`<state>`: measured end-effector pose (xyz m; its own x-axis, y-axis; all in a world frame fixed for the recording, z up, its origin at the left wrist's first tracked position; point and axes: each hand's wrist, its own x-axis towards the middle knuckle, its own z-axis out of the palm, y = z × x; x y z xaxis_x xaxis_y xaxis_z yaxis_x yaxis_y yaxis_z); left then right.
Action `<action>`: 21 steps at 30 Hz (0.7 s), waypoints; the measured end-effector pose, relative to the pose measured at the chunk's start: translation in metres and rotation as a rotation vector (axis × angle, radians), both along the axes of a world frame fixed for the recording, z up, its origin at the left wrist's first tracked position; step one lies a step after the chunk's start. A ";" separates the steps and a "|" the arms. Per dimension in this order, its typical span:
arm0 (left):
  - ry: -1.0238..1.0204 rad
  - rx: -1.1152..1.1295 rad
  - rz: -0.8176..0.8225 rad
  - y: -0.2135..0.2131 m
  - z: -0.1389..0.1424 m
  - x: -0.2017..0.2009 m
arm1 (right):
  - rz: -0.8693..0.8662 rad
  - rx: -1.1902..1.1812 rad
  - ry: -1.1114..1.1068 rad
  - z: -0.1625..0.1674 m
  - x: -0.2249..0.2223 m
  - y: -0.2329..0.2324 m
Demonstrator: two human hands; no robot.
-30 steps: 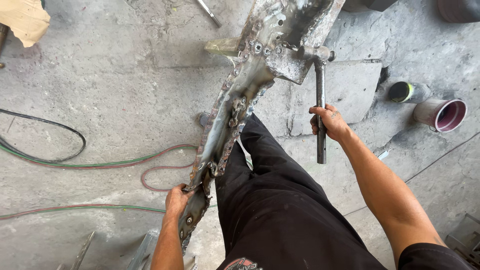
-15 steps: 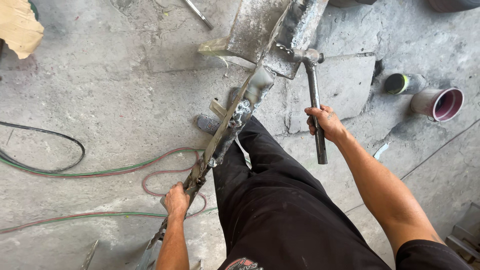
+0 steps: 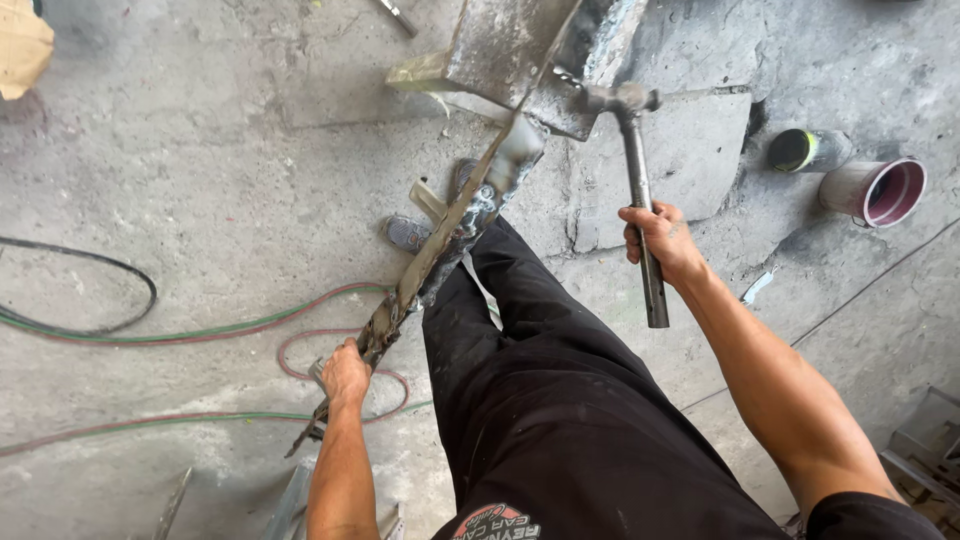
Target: The person uses a sledgehammer to repeatedly strike a long, curved metal frame resting on a concrete block. They hold the frame with one hand while striking it with the other, occasionally repositioning the frame to target different sections.
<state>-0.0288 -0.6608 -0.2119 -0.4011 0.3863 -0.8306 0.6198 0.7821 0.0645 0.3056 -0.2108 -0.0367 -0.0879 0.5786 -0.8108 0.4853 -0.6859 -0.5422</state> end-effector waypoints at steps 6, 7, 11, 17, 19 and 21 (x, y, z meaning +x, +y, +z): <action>0.013 -0.037 0.046 -0.014 0.012 -0.002 | 0.032 0.207 -0.044 0.028 -0.019 -0.006; 0.020 -0.050 0.039 -0.016 0.015 -0.003 | 0.057 0.259 -0.030 0.034 -0.021 -0.002; -0.006 -0.106 0.072 -0.023 0.019 -0.005 | 0.232 0.374 -0.173 0.042 -0.021 0.018; 0.018 -0.098 0.093 -0.028 -0.016 -0.003 | 0.402 0.337 -0.326 0.013 -0.018 0.015; 0.056 -0.013 0.063 -0.032 -0.039 -0.001 | 0.502 0.381 -0.377 0.013 -0.013 0.016; 0.088 0.045 0.051 -0.037 -0.065 -0.005 | 0.778 0.606 -0.479 0.017 -0.006 0.024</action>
